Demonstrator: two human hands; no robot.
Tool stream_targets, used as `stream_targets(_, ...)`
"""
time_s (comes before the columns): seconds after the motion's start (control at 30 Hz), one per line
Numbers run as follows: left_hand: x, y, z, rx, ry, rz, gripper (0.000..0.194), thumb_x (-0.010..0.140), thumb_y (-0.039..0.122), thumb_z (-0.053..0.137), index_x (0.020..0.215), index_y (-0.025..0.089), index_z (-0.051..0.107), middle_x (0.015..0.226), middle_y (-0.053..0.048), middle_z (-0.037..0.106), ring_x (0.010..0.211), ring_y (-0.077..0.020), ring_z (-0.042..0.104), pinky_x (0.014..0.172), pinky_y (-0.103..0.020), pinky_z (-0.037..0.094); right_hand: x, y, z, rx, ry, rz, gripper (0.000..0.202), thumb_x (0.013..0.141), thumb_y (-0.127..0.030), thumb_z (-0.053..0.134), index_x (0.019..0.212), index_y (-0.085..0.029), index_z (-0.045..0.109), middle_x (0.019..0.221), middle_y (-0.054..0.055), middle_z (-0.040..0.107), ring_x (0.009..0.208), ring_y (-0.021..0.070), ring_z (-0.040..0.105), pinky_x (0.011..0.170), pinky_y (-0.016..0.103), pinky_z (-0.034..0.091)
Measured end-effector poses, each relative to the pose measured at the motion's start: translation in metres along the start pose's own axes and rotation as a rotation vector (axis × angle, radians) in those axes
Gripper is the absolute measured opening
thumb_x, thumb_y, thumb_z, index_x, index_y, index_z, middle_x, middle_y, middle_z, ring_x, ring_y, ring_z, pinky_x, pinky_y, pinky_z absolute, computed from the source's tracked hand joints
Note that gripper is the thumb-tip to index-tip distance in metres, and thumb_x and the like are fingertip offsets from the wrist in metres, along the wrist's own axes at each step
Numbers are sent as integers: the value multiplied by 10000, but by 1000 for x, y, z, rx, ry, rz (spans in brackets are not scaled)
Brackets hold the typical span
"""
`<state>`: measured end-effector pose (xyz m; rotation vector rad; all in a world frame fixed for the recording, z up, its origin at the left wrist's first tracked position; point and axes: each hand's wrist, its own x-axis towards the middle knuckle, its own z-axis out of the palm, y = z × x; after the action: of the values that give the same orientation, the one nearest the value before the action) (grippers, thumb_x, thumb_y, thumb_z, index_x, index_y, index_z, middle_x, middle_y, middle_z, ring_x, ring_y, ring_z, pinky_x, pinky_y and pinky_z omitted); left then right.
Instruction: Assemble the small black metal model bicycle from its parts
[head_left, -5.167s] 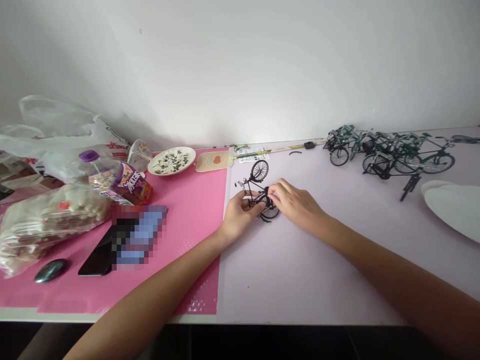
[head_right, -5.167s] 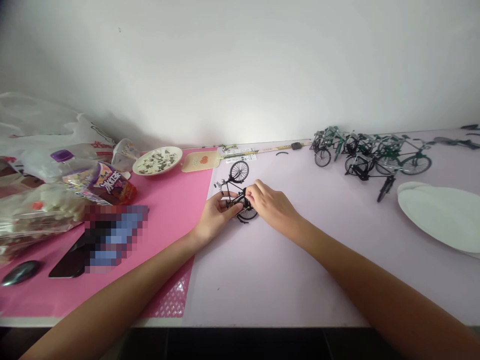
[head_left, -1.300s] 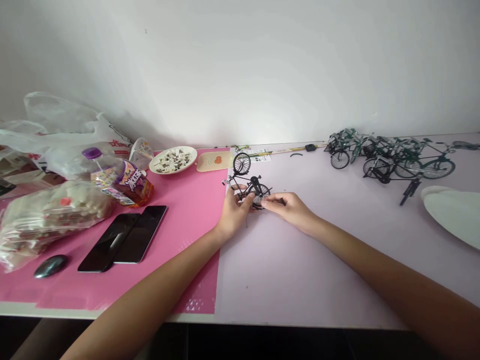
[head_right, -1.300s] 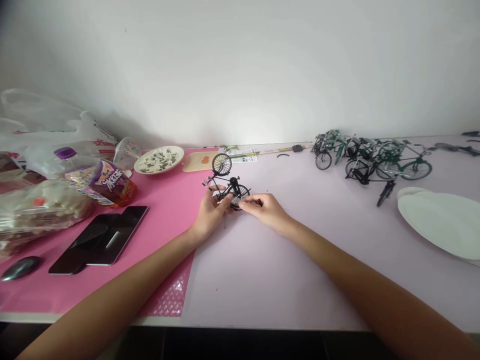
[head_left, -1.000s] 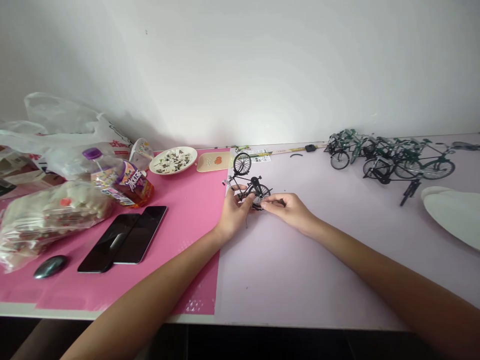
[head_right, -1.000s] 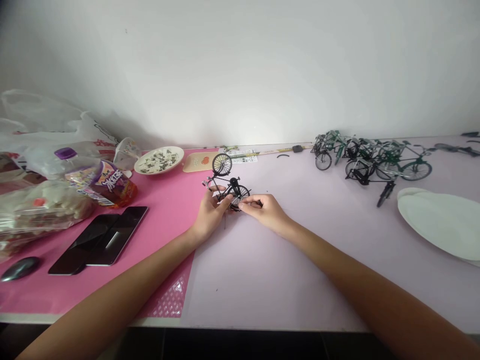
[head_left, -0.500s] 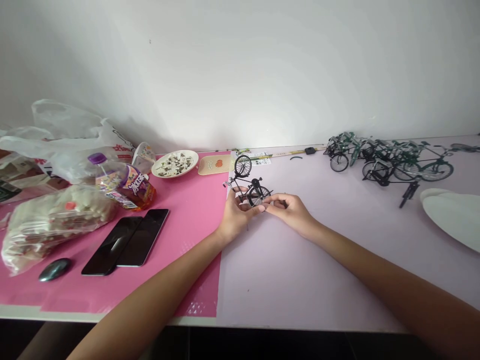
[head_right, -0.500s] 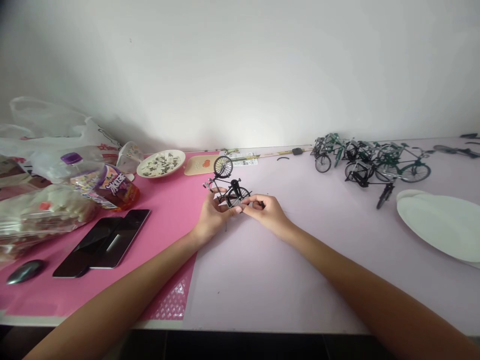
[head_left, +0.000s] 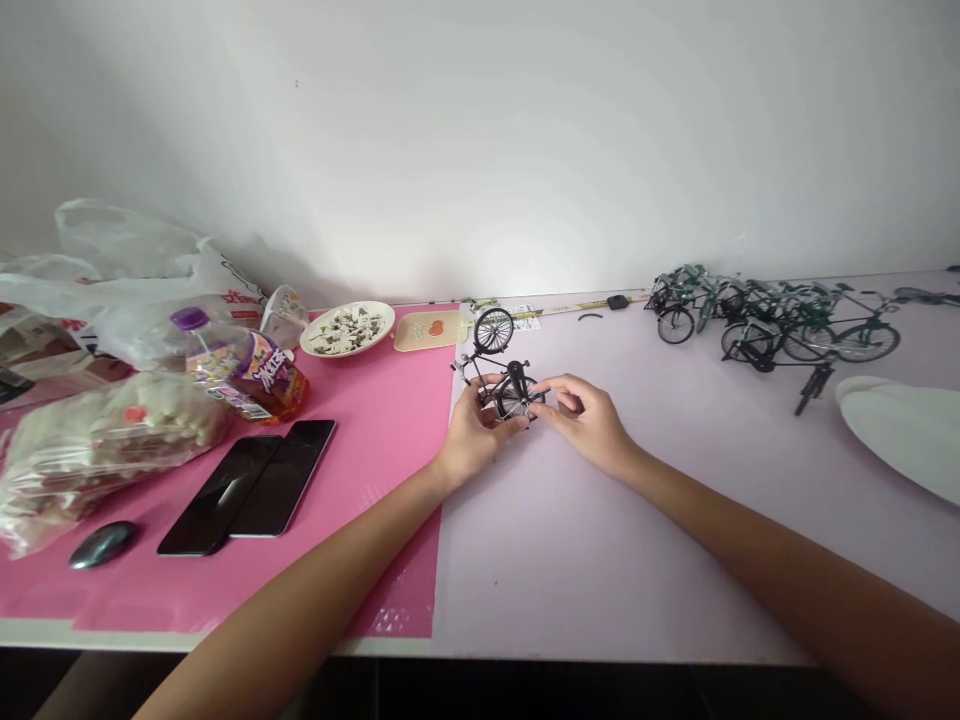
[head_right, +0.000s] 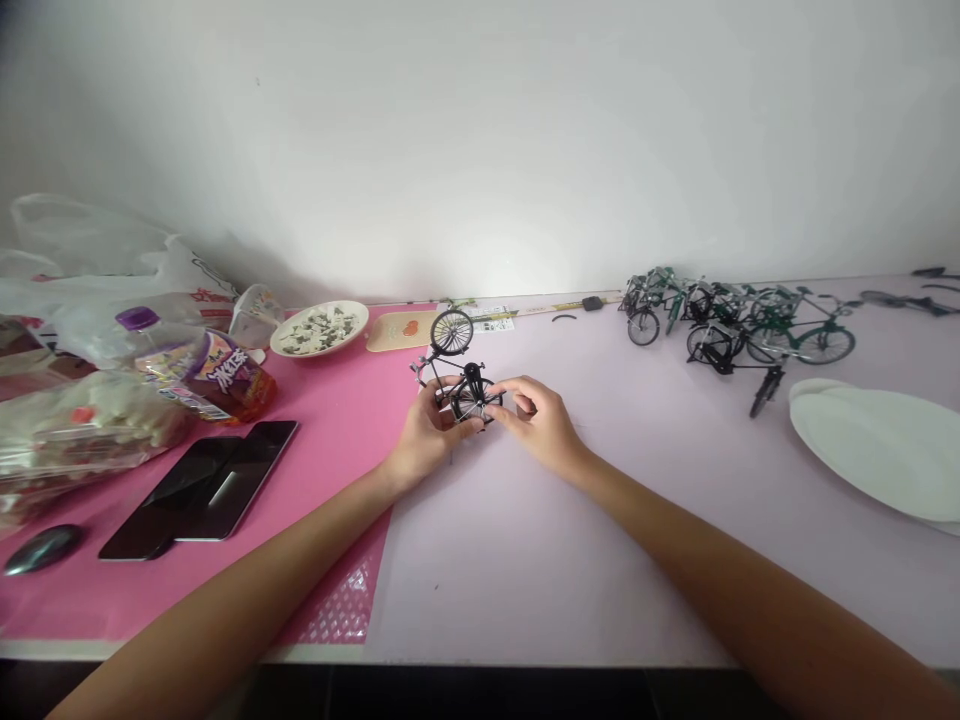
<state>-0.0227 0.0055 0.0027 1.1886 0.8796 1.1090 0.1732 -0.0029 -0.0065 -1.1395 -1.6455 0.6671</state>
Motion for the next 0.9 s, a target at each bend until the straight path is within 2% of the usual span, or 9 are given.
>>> stream_targets(0.1, -2, 1, 3, 6, -17, 20, 712, 693, 262, 928, 1235, 217, 468, 974, -14, 699, 795, -134, 703, 728, -271, 560, 1, -1, -1, -37, 1, -41, 288, 911, -521, 691, 929, -237, 728, 664, -49, 317, 614, 147, 330, 619, 306, 317)
stream_targets(0.23, -4, 0, 5, 6, -22, 69, 677, 726, 273, 913, 1227, 216, 462, 998, -19, 696, 842, -133, 702, 776, -277, 558, 1, -1, -1, -63, -41, -7, 293, 915, -526, 682, 893, -235, 706, 652, -48, 326, 605, 145, 331, 610, 296, 318)
stream_targets(0.37, -5, 1, 4, 40, -27, 45, 669, 752, 286, 903, 1244, 218, 455, 1020, -23, 691, 785, -125, 707, 744, -280, 570, 2, 3, -2, -57, -88, 11, 257, 916, -487, 687, 889, -232, 705, 646, -57, 321, 589, 136, 338, 609, 289, 309)
stream_targets(0.63, -4, 0, 3, -9, -37, 29, 682, 747, 292, 916, 1235, 200, 449, 1017, -22, 702, 767, -122, 722, 783, -302, 597, 1, 10, 0, -20, -32, -14, 246, 894, -447, 714, 868, -203, 738, 650, -63, 304, 588, 122, 357, 611, 277, 327)
stream_targets(0.9, -3, 0, 3, -24, -34, 18, 675, 739, 298, 920, 1208, 204, 444, 1018, -27, 710, 756, -126, 725, 785, -311, 605, 0, 8, 0, -7, -45, 21, 329, 888, -514, 716, 880, -190, 775, 629, -66, 283, 581, 119, 335, 599, 280, 322)
